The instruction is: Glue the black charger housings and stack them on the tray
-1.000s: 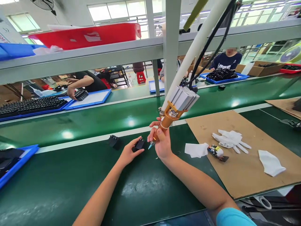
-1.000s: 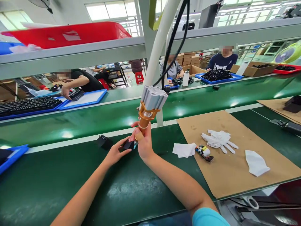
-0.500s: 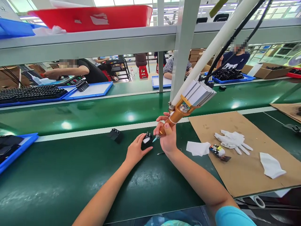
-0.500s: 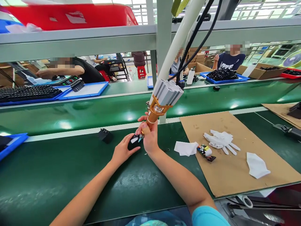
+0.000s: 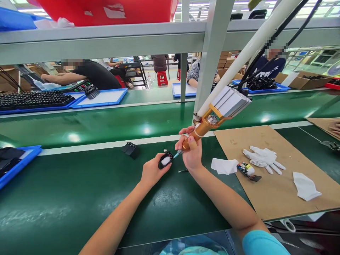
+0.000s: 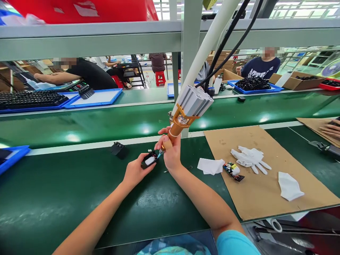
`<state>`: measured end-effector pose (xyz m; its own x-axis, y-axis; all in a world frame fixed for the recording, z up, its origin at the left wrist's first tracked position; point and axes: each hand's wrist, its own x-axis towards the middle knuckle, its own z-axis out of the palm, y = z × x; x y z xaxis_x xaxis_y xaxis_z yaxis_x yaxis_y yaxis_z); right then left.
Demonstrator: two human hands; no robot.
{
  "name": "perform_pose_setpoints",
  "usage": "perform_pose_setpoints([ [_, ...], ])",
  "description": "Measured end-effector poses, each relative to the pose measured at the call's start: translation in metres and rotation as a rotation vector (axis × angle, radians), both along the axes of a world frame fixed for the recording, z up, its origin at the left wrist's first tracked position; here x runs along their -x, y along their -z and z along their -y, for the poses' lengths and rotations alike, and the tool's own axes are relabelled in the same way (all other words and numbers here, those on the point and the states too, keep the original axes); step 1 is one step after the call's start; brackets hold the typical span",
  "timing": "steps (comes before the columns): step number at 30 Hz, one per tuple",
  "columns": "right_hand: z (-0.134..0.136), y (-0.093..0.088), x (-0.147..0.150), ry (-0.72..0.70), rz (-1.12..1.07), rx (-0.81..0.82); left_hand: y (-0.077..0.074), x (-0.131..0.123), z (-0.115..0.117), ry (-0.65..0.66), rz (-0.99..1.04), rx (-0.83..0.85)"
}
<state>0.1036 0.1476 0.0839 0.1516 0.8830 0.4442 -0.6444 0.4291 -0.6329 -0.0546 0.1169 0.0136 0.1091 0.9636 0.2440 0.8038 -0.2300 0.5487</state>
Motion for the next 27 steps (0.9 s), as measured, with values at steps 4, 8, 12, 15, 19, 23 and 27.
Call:
perform_pose_setpoints([
  [4, 0.001, 0.000, 0.001, 0.013, 0.002, -0.008, -0.007, -0.003, 0.006, 0.029, 0.024, -0.070],
  [8, 0.002, 0.000, 0.001, 0.006, 0.006, -0.028, -0.011, -0.005, 0.010, 0.036, 0.067, -0.084],
  [12, 0.003, -0.001, 0.001, -0.008, -0.008, -0.046, -0.010, -0.006, 0.010, 0.033, 0.085, -0.068],
  [15, 0.004, -0.002, 0.001, -0.016, -0.023, -0.027, -0.009, -0.006, 0.010, 0.035, 0.093, -0.049],
  [19, 0.006, -0.005, 0.003, -0.029, -0.033, -0.017, -0.006, -0.005, 0.009, 0.039, 0.106, -0.011],
  [23, 0.011, -0.006, 0.006, -0.049, -0.053, -0.019, -0.002, -0.008, 0.008, 0.068, 0.122, 0.004],
  [27, 0.017, -0.008, 0.008, -0.087, -0.057, -0.019, 0.002, -0.014, 0.011, 0.141, 0.155, -0.064],
])
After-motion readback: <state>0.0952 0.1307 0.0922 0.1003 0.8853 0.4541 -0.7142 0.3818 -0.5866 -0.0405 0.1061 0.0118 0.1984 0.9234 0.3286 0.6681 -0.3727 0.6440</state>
